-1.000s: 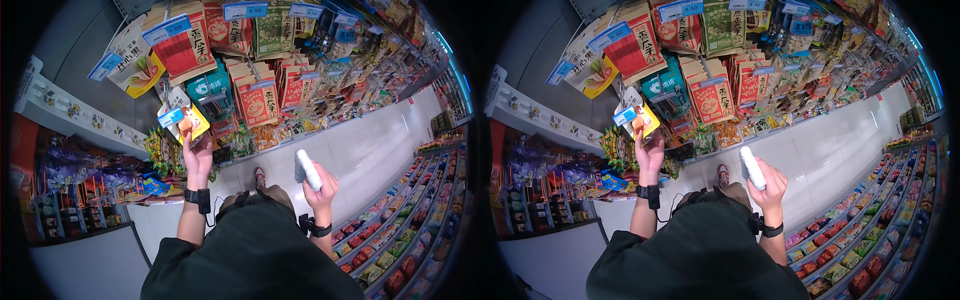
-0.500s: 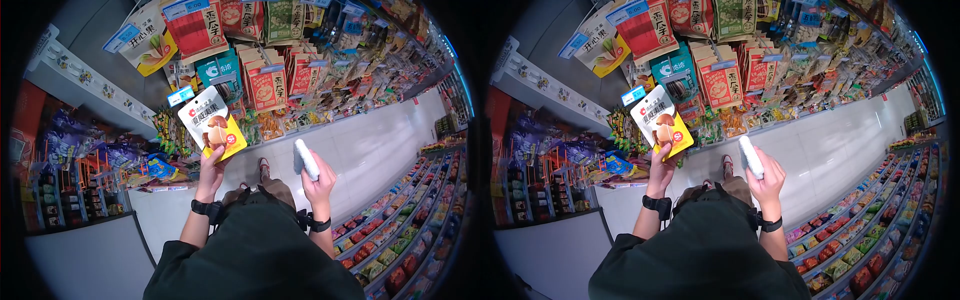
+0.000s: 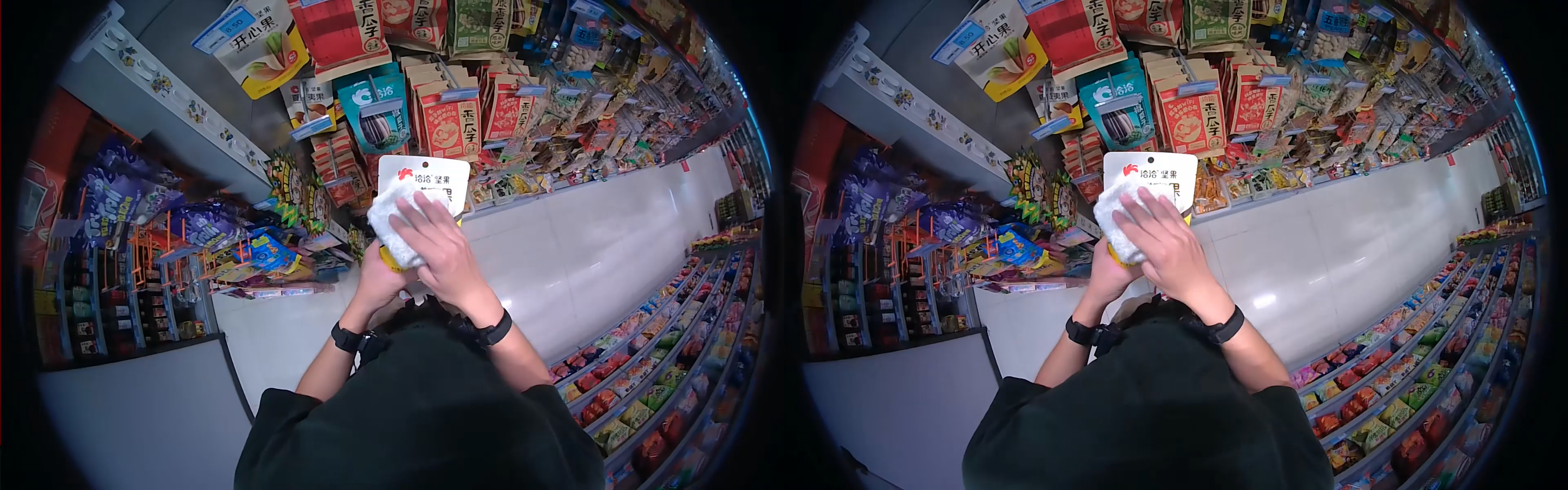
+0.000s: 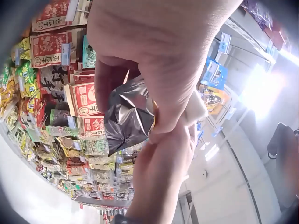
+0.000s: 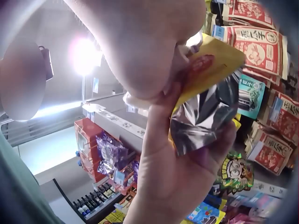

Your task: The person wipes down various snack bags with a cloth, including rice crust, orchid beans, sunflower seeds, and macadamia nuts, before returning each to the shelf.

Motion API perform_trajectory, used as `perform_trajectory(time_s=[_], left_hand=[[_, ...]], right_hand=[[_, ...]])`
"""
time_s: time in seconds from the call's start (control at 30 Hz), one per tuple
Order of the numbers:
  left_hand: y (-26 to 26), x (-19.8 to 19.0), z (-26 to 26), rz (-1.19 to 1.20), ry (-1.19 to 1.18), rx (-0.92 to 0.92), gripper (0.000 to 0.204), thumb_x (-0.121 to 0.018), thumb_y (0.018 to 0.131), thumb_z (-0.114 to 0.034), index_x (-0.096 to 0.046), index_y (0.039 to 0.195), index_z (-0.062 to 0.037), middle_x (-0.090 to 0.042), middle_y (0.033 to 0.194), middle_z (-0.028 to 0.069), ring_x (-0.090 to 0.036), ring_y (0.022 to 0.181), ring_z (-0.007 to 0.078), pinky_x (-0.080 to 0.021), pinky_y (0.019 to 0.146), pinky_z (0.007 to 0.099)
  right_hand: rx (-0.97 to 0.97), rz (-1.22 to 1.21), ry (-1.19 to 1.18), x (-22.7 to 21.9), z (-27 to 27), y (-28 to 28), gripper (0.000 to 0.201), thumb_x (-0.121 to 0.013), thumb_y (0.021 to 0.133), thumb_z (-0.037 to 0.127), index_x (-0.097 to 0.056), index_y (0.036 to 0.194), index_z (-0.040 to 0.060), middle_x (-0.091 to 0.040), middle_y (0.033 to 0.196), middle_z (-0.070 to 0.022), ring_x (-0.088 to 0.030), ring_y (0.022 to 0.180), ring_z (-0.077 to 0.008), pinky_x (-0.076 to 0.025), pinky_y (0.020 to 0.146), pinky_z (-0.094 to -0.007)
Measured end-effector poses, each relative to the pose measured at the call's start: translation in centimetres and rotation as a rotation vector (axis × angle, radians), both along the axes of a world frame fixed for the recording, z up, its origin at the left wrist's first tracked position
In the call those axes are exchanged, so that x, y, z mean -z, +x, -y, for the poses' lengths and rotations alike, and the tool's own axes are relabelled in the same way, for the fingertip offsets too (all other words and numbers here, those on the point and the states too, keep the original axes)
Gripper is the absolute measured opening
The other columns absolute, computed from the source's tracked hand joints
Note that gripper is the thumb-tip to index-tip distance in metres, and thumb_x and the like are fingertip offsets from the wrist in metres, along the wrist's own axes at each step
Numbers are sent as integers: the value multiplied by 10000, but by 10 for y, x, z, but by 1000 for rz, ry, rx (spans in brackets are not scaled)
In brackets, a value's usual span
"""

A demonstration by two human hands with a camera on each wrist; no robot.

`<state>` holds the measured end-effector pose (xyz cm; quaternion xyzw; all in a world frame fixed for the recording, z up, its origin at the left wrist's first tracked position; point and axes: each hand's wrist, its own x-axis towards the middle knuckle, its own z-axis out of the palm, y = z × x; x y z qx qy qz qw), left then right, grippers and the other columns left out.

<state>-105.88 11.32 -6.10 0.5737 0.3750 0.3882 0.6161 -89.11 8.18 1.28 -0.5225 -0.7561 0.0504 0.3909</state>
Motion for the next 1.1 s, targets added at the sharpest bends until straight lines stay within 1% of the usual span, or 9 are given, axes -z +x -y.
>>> perform_trajectory(time_s=[0.1,0.2,0.5,0.67,0.73,0.8,0.93,1.0,1.1], left_hand=[[-13,-2,-6,-72,185,-11,576,-866,799,-171,-629,1293,7,-716,1236,99,-681,1113,168,-544,947,344],[-21,0,-10,-65,130,-4,600,-877,791,-177,-625,1304,4,-712,1268,107,-678,1127,162,-538,961,336],[-21,-23,-13,-1,-8,106,665,-910,763,-176,-585,1307,25,-711,1205,101,-691,1066,153,-550,953,307],[-17,-18,-20,-104,-48,265,698,-916,749,-214,-588,1324,3,-711,1217,84,-698,1051,161,-554,934,318],[-15,-19,-20,-161,-107,275,673,-908,756,-230,-608,1318,-12,-709,1234,82,-696,1060,162,-551,933,326],[-5,-22,-19,33,183,16,642,-886,775,-220,-616,1322,-18,-715,1225,93,-694,1072,165,-549,932,330],[-25,-3,-36,-50,57,73,693,-862,781,-141,-557,1392,-23,-703,1247,99,-692,1076,175,-552,924,329],[-28,-1,-35,-39,-16,21,645,-852,788,-108,-566,1357,-6,-699,1236,101,-692,1068,167,-557,913,322],[-28,-17,-37,82,-33,-100,606,-886,806,-122,-565,1304,7,-682,1216,97,-683,1095,176,-566,938,319]], right_hand=[[-265,-37,-120,4,10,-9,710,-637,658,-90,-633,1349,71,-569,1496,-105,-467,1443,-362,-389,1175,-547],[-292,-33,-139,14,17,1,669,-629,681,-81,-644,1335,60,-590,1473,-109,-475,1437,-362,-393,1173,-545],[172,20,31,21,-2,41,648,-551,732,-78,-664,1355,64,-565,1511,-142,-425,1472,-406,-334,1193,-565],[182,22,43,-3,-16,23,669,-568,724,-67,-654,1371,82,-534,1541,-129,-405,1486,-396,-338,1194,-556],[-20,33,-58,-13,-15,9,665,-605,705,-55,-663,1350,98,-545,1531,-101,-425,1476,-369,-362,1185,-541],[-131,54,-97,-15,-14,2,656,-623,697,-48,-668,1334,101,-559,1517,-86,-438,1467,-355,-375,1178,-537],[-307,42,-153,-3,-13,4,620,-655,689,-38,-681,1294,101,-604,1467,-55,-481,1437,-331,-401,1161,-530],[-302,8,-143,6,-12,12,589,-652,716,-32,-681,1293,88,-631,1435,-69,-500,1422,-337,-392,1169,-523],[-43,-22,-78,18,-14,31,515,-626,786,-40,-681,1291,49,-662,1383,-128,-538,1382,-364,-398,1168,-492]])
